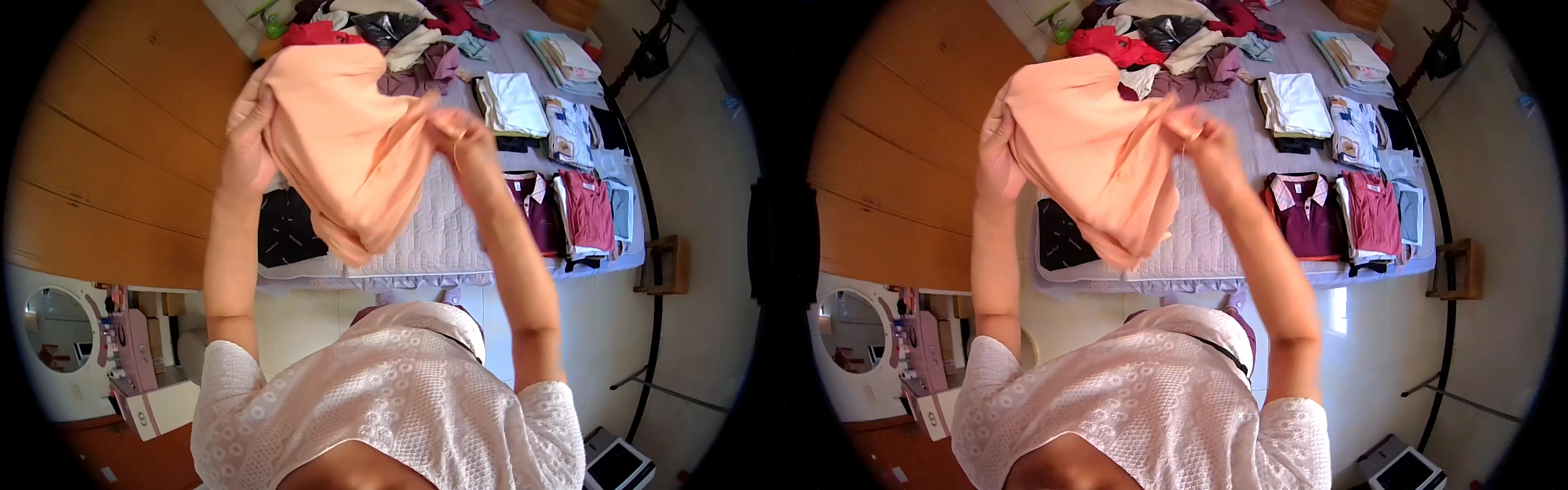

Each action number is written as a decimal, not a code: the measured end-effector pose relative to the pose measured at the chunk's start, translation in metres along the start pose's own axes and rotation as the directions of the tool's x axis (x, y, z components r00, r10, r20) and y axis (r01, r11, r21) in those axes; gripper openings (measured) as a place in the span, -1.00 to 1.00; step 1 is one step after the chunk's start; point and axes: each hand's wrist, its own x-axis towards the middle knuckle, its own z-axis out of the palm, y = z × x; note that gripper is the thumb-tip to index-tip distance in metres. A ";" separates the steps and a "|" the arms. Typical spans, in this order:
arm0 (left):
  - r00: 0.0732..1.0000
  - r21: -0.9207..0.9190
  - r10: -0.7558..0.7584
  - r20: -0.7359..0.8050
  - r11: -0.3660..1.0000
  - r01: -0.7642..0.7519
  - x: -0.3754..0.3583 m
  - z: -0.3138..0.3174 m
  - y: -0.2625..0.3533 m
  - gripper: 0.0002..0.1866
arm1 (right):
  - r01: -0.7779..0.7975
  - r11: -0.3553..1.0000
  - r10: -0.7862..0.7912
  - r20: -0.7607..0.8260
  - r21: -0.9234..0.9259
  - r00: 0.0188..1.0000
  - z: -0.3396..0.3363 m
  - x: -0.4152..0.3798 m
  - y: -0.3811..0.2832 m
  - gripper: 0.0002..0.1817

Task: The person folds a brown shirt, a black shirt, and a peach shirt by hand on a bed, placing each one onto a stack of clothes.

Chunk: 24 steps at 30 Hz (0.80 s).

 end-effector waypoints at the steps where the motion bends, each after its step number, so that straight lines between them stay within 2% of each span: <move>1: 1.000 -0.056 0.023 0.009 0.998 -0.023 0.005 -0.008 0.001 -0.68 | 0.133 0.990 -0.134 -0.021 -0.043 0.991 -0.008 0.010 -0.013 -0.90; 2: 1.000 -0.057 0.023 0.019 0.998 -0.022 0.010 -0.020 0.003 -0.68 | 0.227 0.964 -0.238 -0.062 -0.139 0.969 -0.014 0.018 -0.030 -0.91; 4: 0.994 0.039 0.105 0.029 0.994 -0.106 0.021 -0.043 0.008 -0.76 | 0.437 0.870 -0.448 0.002 -0.231 0.894 -0.024 0.030 -0.059 -0.90; 5: 0.984 0.209 0.177 -0.033 0.964 -0.166 0.026 -0.045 0.010 -0.82 | 0.503 0.834 -0.507 0.044 -0.227 0.861 -0.025 0.034 -0.073 -0.89; 6: 0.983 0.205 0.178 -0.030 0.964 -0.169 0.029 -0.047 0.011 -0.82 | 0.568 0.750 -0.565 0.119 -0.339 0.816 -0.036 0.041 -0.081 -0.88; 8: 0.955 0.495 0.289 -0.068 0.840 -0.220 0.034 -0.051 0.011 -0.81 | 0.585 0.685 -0.589 0.143 -0.433 0.795 -0.037 0.041 -0.093 -0.87; 9: 0.955 0.491 0.289 -0.064 0.843 -0.222 0.034 -0.052 0.011 -0.81 | 0.586 0.682 -0.591 0.141 -0.438 0.794 -0.034 0.040 -0.097 -0.87; 11: 0.904 0.770 0.428 0.011 0.573 -0.280 0.033 -0.055 0.008 -0.81 | 0.574 0.551 -0.619 0.164 -0.606 0.768 -0.025 0.034 -0.104 -0.85; 12: 0.904 0.767 0.428 0.013 0.576 -0.283 0.031 -0.058 0.007 -0.81 | 0.572 0.548 -0.621 0.162 -0.610 0.767 -0.024 0.032 -0.106 -0.85; 14: 0.916 0.806 0.397 0.060 0.523 -0.279 0.029 -0.068 0.006 -0.80 | 0.468 0.556 -0.516 0.157 -0.687 0.842 -0.023 0.029 -0.107 -0.86; 16: 0.935 0.801 0.350 0.047 0.547 -0.245 0.028 -0.074 0.008 -0.80 | 0.434 0.528 -0.471 0.174 -0.729 0.865 -0.030 0.035 -0.110 -0.79; 18: 0.952 0.797 0.305 0.036 0.566 -0.211 0.032 -0.073 0.015 -0.80 | 0.380 0.709 -0.337 0.189 -0.593 0.922 -0.025 0.041 -0.122 -0.76; 19: 0.965 0.699 0.261 0.030 0.685 -0.207 0.041 -0.067 0.027 -0.80 | 0.499 0.700 -0.379 0.325 -0.511 0.866 -0.034 0.059 -0.133 -0.95; 20: 0.976 0.584 0.216 0.035 0.788 -0.196 0.054 -0.060 0.042 -0.80 | 0.357 0.619 -0.332 0.179 -0.700 0.926 0.005 0.039 -0.166 -0.90; 21: 0.976 0.443 0.214 0.025 0.873 -0.203 0.070 -0.050 0.065 -0.80 | 0.467 0.721 -0.403 0.238 -0.512 0.883 0.016 0.039 -0.187 -0.81; 22: 0.977 0.288 0.214 0.012 0.935 -0.208 0.081 -0.042 0.079 -0.79 | 0.561 0.753 -0.487 0.281 -0.345 0.827 0.024 0.044 -0.206 -0.78; 23: 0.977 0.282 0.212 0.001 0.938 -0.203 0.081 -0.044 0.074 -0.79 | 0.630 0.759 -0.569 0.303 -0.165 0.764 0.027 0.048 -0.216 -0.75; 24: 0.989 0.128 0.133 0.064 0.982 -0.140 0.079 -0.045 0.066 -0.75 | 0.666 0.736 -0.615 0.291 -0.122 0.733 0.019 0.049 -0.217 -0.74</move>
